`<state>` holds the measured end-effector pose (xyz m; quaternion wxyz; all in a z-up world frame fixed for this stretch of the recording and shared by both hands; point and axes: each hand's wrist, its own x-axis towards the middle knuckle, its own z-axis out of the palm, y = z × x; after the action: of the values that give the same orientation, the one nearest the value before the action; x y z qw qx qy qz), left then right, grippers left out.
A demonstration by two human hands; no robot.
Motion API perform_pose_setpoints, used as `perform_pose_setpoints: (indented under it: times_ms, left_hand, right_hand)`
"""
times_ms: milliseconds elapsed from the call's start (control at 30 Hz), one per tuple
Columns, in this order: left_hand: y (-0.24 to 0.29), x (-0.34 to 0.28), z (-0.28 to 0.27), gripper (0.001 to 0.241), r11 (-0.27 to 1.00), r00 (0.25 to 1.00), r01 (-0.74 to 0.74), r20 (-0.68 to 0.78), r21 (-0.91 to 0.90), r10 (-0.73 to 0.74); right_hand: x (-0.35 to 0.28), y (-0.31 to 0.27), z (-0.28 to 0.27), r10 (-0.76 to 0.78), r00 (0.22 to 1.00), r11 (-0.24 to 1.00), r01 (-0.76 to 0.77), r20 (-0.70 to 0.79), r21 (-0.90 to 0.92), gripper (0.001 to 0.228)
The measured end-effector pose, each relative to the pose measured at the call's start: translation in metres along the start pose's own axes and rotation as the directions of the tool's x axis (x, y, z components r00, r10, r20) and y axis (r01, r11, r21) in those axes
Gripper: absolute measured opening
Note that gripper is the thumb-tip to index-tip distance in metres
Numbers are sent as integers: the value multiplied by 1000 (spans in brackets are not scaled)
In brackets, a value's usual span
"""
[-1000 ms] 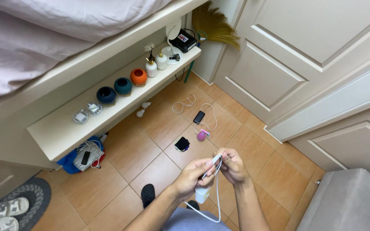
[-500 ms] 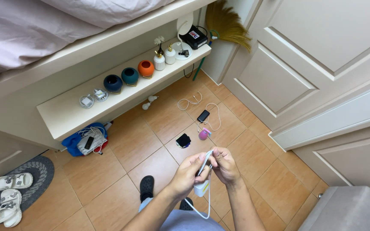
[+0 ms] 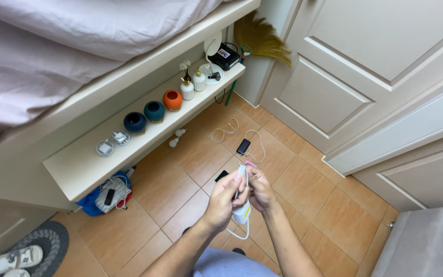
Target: Winding and organizing USB charging cables in a bedroom.
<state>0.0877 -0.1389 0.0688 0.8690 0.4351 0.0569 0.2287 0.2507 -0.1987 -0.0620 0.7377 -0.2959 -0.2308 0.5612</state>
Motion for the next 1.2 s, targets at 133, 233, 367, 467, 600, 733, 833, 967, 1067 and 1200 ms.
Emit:
perform_pose_setpoints:
  times_ms: [133, 233, 367, 467, 600, 733, 833, 967, 1067, 1200]
  left_hand:
    - [29, 14, -37, 34, 997, 996, -82, -44, -1, 82]
    - [48, 28, -65, 32, 972, 979, -171, -80, 160, 185]
    - [67, 37, -88, 31, 986, 969, -156, -185, 65, 165]
    - [68, 37, -104, 31, 997, 989, -45, -136, 61, 53]
    - [53, 33, -124, 32, 965, 993, 114, 11, 236, -121]
    - [44, 26, -132, 32, 939, 983, 175, 6, 297, -185]
    - [37, 20, -132, 32, 918, 956, 251, 71, 306, -285]
    - [46, 9, -120, 34, 904, 903, 352, 168, 242, -396]
    - [53, 1, -112, 39, 874, 846, 472, 217, 117, -486]
    - [43, -7, -104, 45, 863, 824, 502, 339, -64, -454]
  right_hand:
    - [21, 66, 16, 82, 989, 992, -93, -124, -81, 21]
    - [27, 133, -10, 198, 961, 980, -196, -191, 28, 16]
    - [29, 175, -28, 219, 974, 959, -226, 59, 173, 31]
    - [35, 149, -19, 84, 978, 973, -122, -189, -198, 23]
    - [29, 59, 37, -357, 822, 760, -20, -443, -649, 68]
    - [13, 6, 97, -590, 746, 581, 125, -311, -804, 77]
    - [8, -16, 159, -755, 629, 282, 52, -188, -958, 76]
    - [12, -5, 156, -658, 741, -24, 152, 130, -988, 28]
    - [12, 10, 112, -505, 860, 280, 239, 69, -930, 35]
    - [1, 14, 83, -344, 939, 582, 230, 20, -780, 48]
